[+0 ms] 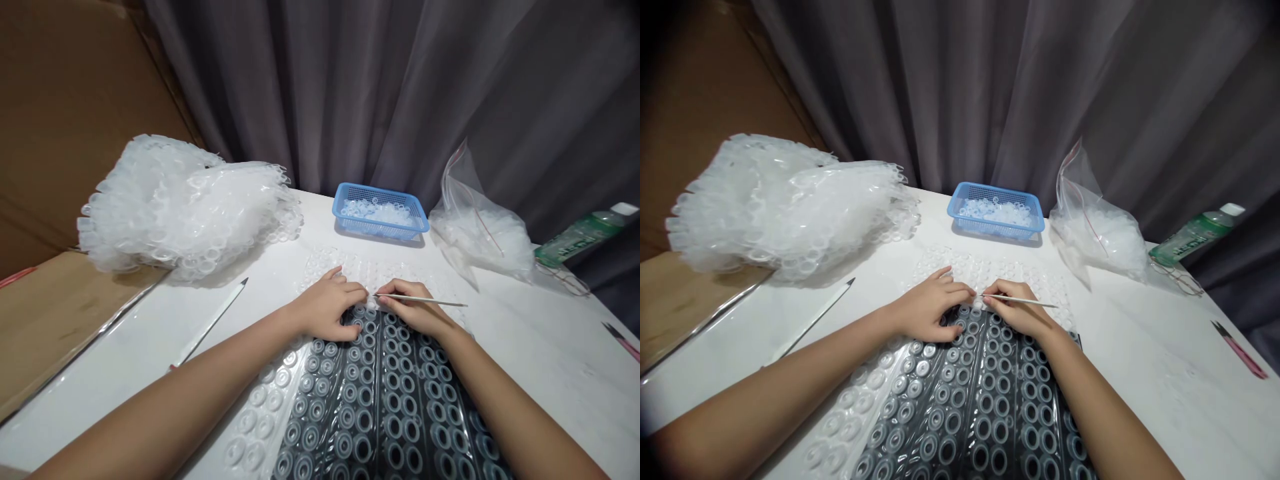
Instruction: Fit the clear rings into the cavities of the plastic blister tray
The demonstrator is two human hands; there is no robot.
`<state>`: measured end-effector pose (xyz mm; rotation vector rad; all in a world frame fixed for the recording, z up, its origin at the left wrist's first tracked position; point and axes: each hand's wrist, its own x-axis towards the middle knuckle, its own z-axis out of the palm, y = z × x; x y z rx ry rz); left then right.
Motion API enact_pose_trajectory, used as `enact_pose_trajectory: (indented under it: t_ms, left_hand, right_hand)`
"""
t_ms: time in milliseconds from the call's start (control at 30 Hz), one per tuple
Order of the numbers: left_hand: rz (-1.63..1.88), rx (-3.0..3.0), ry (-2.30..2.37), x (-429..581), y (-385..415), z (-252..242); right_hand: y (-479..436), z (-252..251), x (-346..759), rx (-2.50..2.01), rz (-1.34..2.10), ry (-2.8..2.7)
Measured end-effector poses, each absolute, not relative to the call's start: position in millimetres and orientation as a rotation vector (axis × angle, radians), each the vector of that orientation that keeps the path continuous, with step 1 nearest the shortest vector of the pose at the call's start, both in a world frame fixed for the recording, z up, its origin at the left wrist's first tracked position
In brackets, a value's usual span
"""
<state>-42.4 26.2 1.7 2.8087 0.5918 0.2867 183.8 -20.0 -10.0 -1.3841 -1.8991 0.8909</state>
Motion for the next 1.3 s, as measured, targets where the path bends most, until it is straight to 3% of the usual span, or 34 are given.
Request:
enact_pose_trajectory:
  t_ms: [500, 933, 1067, 1300]
  left_hand:
    - [0.281, 2.853, 0.595, -41.6, 25.7, 2.0]
    - [0.272, 2.865, 0.584, -36.5, 23.2, 3.1]
    - [0.252, 2.836, 0.587, -36.5, 23.3, 1.7]
    - [0.380, 2.686, 0.598, -39.5, 29.2, -1.0]
  right_hand:
    - [-17.8, -23.5, 177.5, -1.076, 0.261, -2.334]
    - [-14.6, -31.6, 178.0, -1.199, -0.039, -2.146]
    - [-7.1, -12.6, 201.1, -1.397, -0.298, -1.710]
    - [12.9, 20.5, 229.2, -1.451, -0.040, -2.203]
